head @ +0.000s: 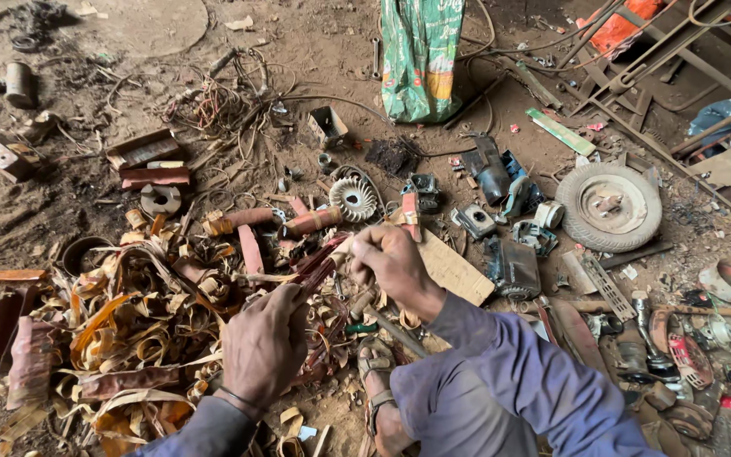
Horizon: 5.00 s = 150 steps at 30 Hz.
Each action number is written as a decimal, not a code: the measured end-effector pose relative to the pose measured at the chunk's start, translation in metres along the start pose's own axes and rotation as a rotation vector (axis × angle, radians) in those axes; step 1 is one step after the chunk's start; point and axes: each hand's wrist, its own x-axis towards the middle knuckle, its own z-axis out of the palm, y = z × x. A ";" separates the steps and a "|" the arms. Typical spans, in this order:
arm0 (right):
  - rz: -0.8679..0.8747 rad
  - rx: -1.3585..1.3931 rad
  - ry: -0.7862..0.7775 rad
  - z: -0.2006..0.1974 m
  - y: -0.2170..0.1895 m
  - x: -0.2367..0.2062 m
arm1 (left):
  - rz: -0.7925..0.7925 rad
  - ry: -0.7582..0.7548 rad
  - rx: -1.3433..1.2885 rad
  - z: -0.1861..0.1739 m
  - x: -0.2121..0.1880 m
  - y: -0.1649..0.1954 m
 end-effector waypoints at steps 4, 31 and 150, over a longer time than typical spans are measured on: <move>-0.229 -0.579 0.071 -0.008 -0.008 0.014 | 0.231 -0.083 0.081 -0.002 -0.009 0.001; 0.222 0.474 -0.069 0.028 0.007 0.000 | -0.520 -0.126 -1.093 -0.010 0.002 -0.004; 0.172 0.150 -0.191 -0.002 -0.007 -0.022 | 0.430 0.197 -0.024 0.008 -0.007 0.043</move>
